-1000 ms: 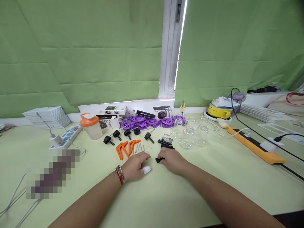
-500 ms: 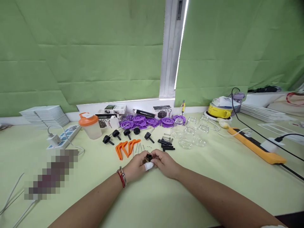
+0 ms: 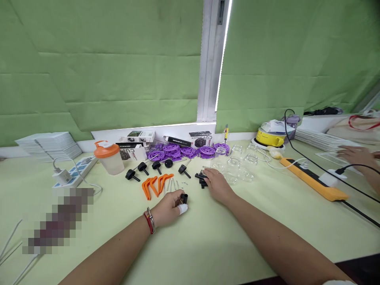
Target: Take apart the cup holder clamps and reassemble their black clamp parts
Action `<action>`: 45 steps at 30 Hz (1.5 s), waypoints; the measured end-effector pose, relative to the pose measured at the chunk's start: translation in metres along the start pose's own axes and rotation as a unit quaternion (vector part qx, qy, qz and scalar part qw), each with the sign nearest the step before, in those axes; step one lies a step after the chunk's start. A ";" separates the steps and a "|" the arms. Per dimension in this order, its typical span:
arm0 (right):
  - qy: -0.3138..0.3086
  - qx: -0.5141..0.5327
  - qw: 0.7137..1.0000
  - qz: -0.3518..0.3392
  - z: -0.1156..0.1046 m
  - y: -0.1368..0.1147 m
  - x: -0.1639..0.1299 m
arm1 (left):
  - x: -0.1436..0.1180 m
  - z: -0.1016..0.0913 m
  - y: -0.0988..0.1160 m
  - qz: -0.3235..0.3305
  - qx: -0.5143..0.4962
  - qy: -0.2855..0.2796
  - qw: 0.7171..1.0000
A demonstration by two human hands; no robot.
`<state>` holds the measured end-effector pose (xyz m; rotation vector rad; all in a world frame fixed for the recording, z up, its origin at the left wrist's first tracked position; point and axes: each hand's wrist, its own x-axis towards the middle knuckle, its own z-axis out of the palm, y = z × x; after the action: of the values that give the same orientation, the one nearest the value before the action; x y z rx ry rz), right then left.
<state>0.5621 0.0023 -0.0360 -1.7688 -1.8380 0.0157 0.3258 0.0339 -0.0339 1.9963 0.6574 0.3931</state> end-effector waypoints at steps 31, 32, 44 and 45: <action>-0.044 -0.022 0.999 0.022 0.002 0.013 0.006 | 0.001 -0.002 -0.002 -0.007 -0.015 -0.016 1.000; -0.048 -0.016 0.998 0.028 0.002 0.013 0.006 | 0.001 -0.002 -0.002 -0.006 -0.015 -0.017 1.000; -0.008 0.010 0.998 0.064 0.003 0.020 0.007 | 0.002 -0.004 0.002 -0.011 -0.010 -0.020 1.000; -0.003 0.008 0.998 0.066 0.003 0.020 0.008 | 0.002 -0.004 0.003 -0.012 -0.010 -0.020 1.000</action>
<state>0.5796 0.0130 -0.0431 -1.8778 -1.7179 0.0875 0.3261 0.0365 -0.0298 1.9702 0.6496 0.3422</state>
